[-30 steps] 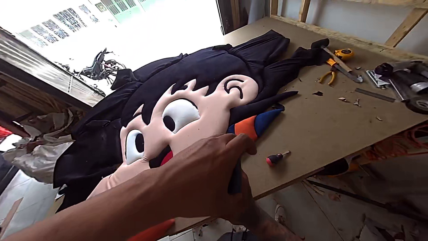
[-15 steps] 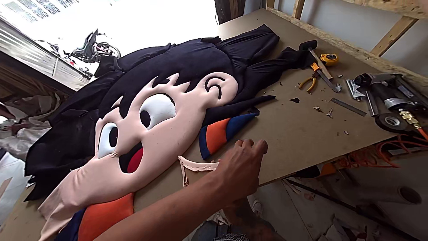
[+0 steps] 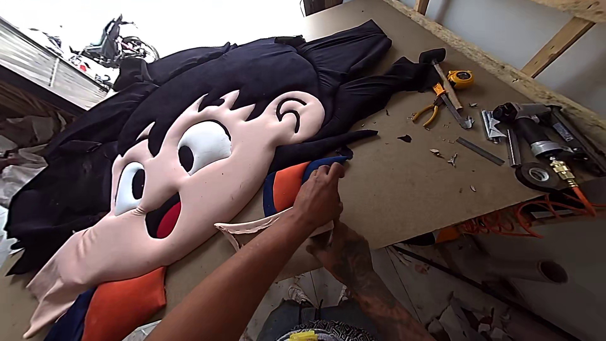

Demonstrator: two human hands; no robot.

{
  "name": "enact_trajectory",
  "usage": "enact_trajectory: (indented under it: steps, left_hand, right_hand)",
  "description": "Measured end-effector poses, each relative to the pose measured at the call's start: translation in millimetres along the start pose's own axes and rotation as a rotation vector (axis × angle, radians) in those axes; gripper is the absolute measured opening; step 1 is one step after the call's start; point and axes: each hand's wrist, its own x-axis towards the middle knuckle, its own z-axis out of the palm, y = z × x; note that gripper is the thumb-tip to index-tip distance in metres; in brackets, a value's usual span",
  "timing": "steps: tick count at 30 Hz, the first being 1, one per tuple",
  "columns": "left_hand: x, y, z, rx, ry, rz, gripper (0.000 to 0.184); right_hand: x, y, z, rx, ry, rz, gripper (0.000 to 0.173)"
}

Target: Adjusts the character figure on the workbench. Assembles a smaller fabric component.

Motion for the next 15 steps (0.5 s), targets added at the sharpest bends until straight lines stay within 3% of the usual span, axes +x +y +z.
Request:
enact_trajectory:
  steps: [4,7,9,13,15]
  left_hand:
    - [-7,-18,-3,-0.053,0.113,-0.054,0.07]
    - [-10,-30,1,-0.103,0.187,-0.055,0.071]
    - [-13,-32,4,-0.134,0.207,-0.029,0.071]
    - [-15,-40,32,-0.128,0.174,0.121,0.062]
    - [-13,-43,42,-0.067,0.193,0.221,0.059]
  right_hand:
    - [16,-20,10,-0.11,-0.203,-0.093,0.076]
    - [17,-8,2,-0.116,-0.128,-0.146,0.04]
    - [16,25,-16,-0.186,0.089,-0.152,0.031]
    - [32,88,-68,-0.39,0.246,-0.061,0.042]
    - [36,89,-82,-0.442,0.258,-0.017,0.056]
